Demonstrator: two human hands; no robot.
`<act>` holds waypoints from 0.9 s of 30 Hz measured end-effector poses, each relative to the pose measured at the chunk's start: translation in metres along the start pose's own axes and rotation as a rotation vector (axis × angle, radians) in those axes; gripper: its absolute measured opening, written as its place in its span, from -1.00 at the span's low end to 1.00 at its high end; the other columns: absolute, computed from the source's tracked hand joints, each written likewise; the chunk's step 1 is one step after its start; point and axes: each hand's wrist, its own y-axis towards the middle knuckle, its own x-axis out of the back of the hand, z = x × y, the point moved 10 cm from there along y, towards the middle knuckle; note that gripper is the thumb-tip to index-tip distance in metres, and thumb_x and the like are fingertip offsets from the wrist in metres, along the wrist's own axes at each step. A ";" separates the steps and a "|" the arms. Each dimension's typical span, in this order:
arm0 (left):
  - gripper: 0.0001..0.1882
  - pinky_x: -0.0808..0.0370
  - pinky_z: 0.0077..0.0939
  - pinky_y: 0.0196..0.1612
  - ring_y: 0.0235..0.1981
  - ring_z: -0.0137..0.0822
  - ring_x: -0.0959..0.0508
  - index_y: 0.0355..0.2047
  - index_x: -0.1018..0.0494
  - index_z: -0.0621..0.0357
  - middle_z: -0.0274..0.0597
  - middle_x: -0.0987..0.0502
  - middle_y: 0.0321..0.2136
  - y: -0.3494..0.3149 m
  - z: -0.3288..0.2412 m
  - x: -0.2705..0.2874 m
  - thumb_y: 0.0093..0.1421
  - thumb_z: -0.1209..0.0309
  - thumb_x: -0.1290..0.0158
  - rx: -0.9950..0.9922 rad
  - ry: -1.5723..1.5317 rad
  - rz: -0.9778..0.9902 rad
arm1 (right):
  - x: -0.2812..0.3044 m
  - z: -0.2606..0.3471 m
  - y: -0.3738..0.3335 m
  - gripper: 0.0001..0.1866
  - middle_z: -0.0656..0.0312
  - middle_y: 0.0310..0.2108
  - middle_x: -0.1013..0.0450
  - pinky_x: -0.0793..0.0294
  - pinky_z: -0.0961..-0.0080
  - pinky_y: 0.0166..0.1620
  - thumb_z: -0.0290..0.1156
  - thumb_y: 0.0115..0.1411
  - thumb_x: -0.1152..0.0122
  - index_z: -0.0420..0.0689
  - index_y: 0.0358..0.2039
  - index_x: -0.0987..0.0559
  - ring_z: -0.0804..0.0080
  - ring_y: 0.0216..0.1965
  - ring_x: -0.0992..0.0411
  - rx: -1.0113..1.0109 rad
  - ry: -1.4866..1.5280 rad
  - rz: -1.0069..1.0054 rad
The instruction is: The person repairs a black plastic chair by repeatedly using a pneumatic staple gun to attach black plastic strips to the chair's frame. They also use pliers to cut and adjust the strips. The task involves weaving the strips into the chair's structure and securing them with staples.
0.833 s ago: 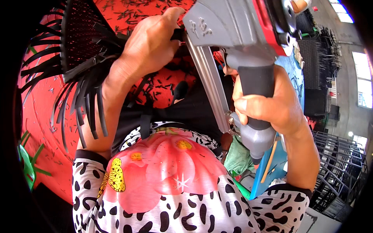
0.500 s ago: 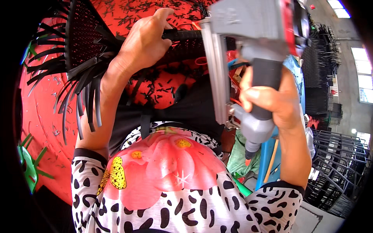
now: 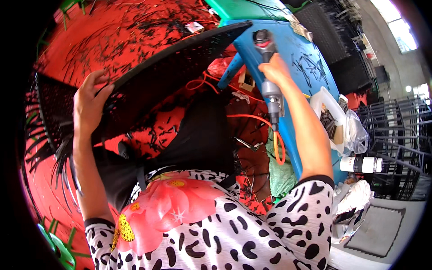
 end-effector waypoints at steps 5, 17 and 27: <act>-0.54 -0.41 -0.55 -0.10 -0.21 -0.40 -0.51 0.05 -0.32 0.38 -0.05 -0.55 -0.25 0.010 0.027 -0.001 0.13 0.50 -0.07 0.123 -0.213 0.137 | -0.020 0.005 0.032 -0.25 -0.24 -0.04 -0.42 -0.39 0.20 0.07 -0.18 -0.03 -0.27 -0.35 0.10 -0.25 -0.03 0.02 -0.42 -0.075 -0.205 -0.004; -0.41 -0.37 -0.67 -0.07 -0.18 -0.47 -0.47 0.20 -0.17 0.33 0.00 -0.49 -0.13 0.023 0.063 0.010 0.18 0.47 -0.06 0.258 -0.239 0.146 | 0.031 -0.159 -0.001 0.07 -0.10 0.11 -0.34 -0.30 0.29 0.17 -0.02 -0.31 -0.52 -0.28 0.19 -0.27 0.04 0.12 -0.33 0.119 -0.519 0.201; -0.33 -0.41 -0.51 -0.01 -0.11 -0.31 -0.51 0.14 -0.24 0.37 -0.01 -0.49 -0.09 0.016 0.031 0.020 0.04 0.42 -0.21 0.175 -0.274 0.001 | 0.044 -0.113 0.009 -0.63 0.05 -0.35 -0.52 -0.48 0.14 -0.21 -0.35 -0.28 -0.36 -0.16 -0.37 -0.54 0.08 -0.25 -0.50 0.389 -0.968 -0.178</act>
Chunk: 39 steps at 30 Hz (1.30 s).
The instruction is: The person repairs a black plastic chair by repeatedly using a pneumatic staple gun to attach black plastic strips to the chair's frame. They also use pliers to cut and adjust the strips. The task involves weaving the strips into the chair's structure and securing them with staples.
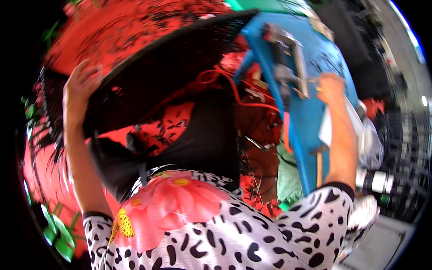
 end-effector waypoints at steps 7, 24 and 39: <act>-0.38 -0.51 -0.55 -0.14 -0.19 -0.34 -0.56 0.10 -0.26 0.42 0.07 -0.52 -0.12 -0.007 0.002 0.011 0.02 0.54 -0.19 -0.100 -0.416 -0.085 | 0.095 -0.051 0.041 -0.41 -0.05 -0.04 -0.41 -0.37 0.15 0.02 -0.27 0.06 -0.14 -0.12 0.14 -0.34 -0.02 -0.02 -0.39 -0.259 0.400 -0.444; -0.97 -0.37 -0.73 -0.39 -0.50 -0.64 -0.42 -0.39 -0.52 0.26 -0.41 -0.49 -0.56 -0.018 -0.016 -0.011 0.13 0.58 -0.09 -0.188 -0.105 -0.038 | 0.379 0.324 0.008 -0.66 0.13 -0.54 -0.45 -0.32 0.24 -0.33 -0.18 -0.17 -0.26 -0.16 -0.48 -0.44 0.15 -0.40 -0.46 0.870 0.596 -0.722; -0.96 -0.42 -0.76 -0.35 -0.49 -0.63 -0.48 -0.38 -0.51 0.32 -0.35 -0.53 -0.54 -0.021 -0.019 -0.002 0.12 0.63 -0.09 -0.265 -0.236 -0.072 | 0.353 0.313 0.029 -0.72 0.08 -0.51 -0.48 -0.46 0.28 -0.38 -0.23 -0.08 -0.27 -0.12 -0.40 -0.50 0.08 -0.44 -0.49 0.811 0.798 -0.594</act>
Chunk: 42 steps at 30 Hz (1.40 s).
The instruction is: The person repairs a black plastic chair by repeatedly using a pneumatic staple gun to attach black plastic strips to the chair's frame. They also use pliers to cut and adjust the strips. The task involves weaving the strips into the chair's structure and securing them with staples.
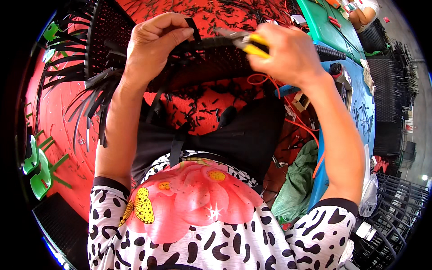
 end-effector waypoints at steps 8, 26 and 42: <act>-0.89 -0.22 -0.04 0.16 -0.03 -0.01 -0.44 -0.60 -0.38 0.20 -0.03 -0.53 -0.44 -0.006 -0.026 -0.010 0.00 0.44 -0.01 -0.290 -0.476 0.540 | 0.065 -0.221 -0.296 -0.48 0.06 -0.47 -0.43 -0.34 0.40 -0.28 0.04 0.11 -0.16 -0.27 -0.29 -0.51 0.29 -0.42 -0.38 -1.026 -0.186 0.021; 0.07 -0.18 -0.28 0.23 0.17 -0.11 -0.34 0.20 -0.15 0.46 0.13 -0.35 0.10 -0.003 -0.017 -0.009 0.01 -0.30 -0.06 -0.097 -0.546 0.306 | 0.005 0.055 0.012 -0.65 0.07 -0.32 -0.51 -0.47 0.31 -0.19 -0.34 -0.05 -0.36 -0.18 -0.24 -0.55 0.12 -0.26 -0.49 -0.037 0.344 -0.292; -0.82 -0.44 -0.54 -0.12 -0.22 -0.31 -0.55 -0.37 -0.51 0.34 -0.13 -0.55 -0.34 -0.012 -0.022 -0.008 0.02 0.73 0.01 -0.278 0.148 0.107 | -0.017 0.053 -0.001 -0.92 0.24 -0.41 -0.50 -0.39 0.67 -0.32 -0.53 0.15 -0.23 -0.28 -0.37 -0.57 0.59 -0.41 -0.42 -0.093 0.855 -0.341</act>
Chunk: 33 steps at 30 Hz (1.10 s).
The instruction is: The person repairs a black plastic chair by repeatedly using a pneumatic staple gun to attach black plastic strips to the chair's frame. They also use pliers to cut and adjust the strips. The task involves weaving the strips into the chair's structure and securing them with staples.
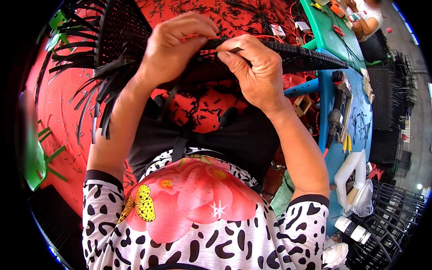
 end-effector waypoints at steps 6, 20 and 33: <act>-0.80 -0.49 -0.29 -0.16 -0.25 -0.01 -0.55 -0.30 -0.49 0.30 0.00 -0.55 -0.33 -0.001 -0.010 -0.019 0.02 0.67 -0.01 -0.107 0.400 0.090 | 0.005 -0.008 0.000 -0.90 0.27 -0.46 -0.47 -0.37 0.67 -0.34 -0.49 0.19 -0.21 -0.27 -0.37 -0.55 0.61 -0.44 -0.36 0.050 0.014 -0.045; -0.82 -0.45 -0.08 -0.33 -0.37 0.04 -0.54 -0.27 -0.42 0.10 -0.04 -0.53 -0.51 -0.009 0.010 -0.028 0.09 0.42 -0.07 0.125 0.681 0.341 | -0.002 -0.019 0.010 -0.77 0.34 -0.52 -0.52 -0.35 0.73 -0.42 -0.32 0.27 -0.12 -0.21 -0.41 -0.58 0.70 -0.54 -0.34 -0.174 0.265 -0.118; -0.81 -0.48 -0.24 -0.39 -0.39 -0.14 -0.56 -0.26 -0.45 0.08 -0.22 -0.52 -0.49 -0.018 -0.006 -0.030 0.08 0.39 -0.09 -0.016 0.815 0.085 | 0.013 -0.005 0.002 -0.71 0.28 -0.65 -0.47 -0.28 0.72 -0.49 -0.40 0.25 -0.11 -0.19 -0.61 -0.46 0.70 -0.62 -0.29 -0.229 0.323 -0.201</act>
